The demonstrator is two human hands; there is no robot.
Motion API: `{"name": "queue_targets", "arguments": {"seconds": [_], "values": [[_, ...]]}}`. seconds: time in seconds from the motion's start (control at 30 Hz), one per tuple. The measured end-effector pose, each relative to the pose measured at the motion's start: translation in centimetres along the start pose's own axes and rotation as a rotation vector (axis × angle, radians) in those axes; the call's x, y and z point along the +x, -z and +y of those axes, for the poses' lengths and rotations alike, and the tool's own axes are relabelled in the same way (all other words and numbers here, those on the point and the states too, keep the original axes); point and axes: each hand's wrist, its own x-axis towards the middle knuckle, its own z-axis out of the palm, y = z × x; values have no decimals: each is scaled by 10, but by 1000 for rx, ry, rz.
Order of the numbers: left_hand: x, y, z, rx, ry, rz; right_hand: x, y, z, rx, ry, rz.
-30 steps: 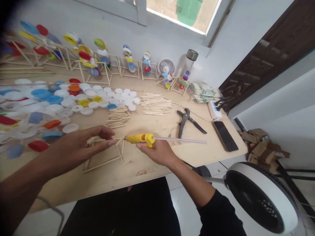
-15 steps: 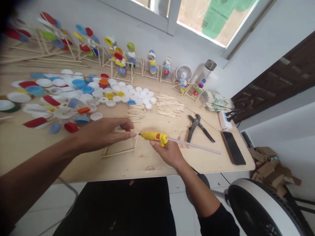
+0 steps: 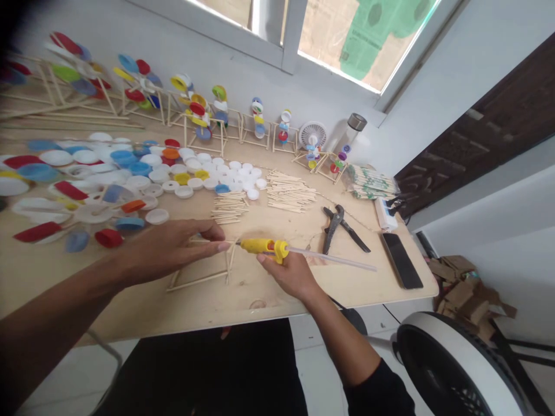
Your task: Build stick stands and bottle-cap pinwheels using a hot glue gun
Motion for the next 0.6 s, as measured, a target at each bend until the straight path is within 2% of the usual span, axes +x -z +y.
{"name": "queue_targets", "arguments": {"seconds": [0.4,0.6], "values": [[5,4,4,75,28,-52,-1,0,-6,-37,15,26],[6,10,10,111,41,-102,1,-2,-8,-44,112,36]]}}
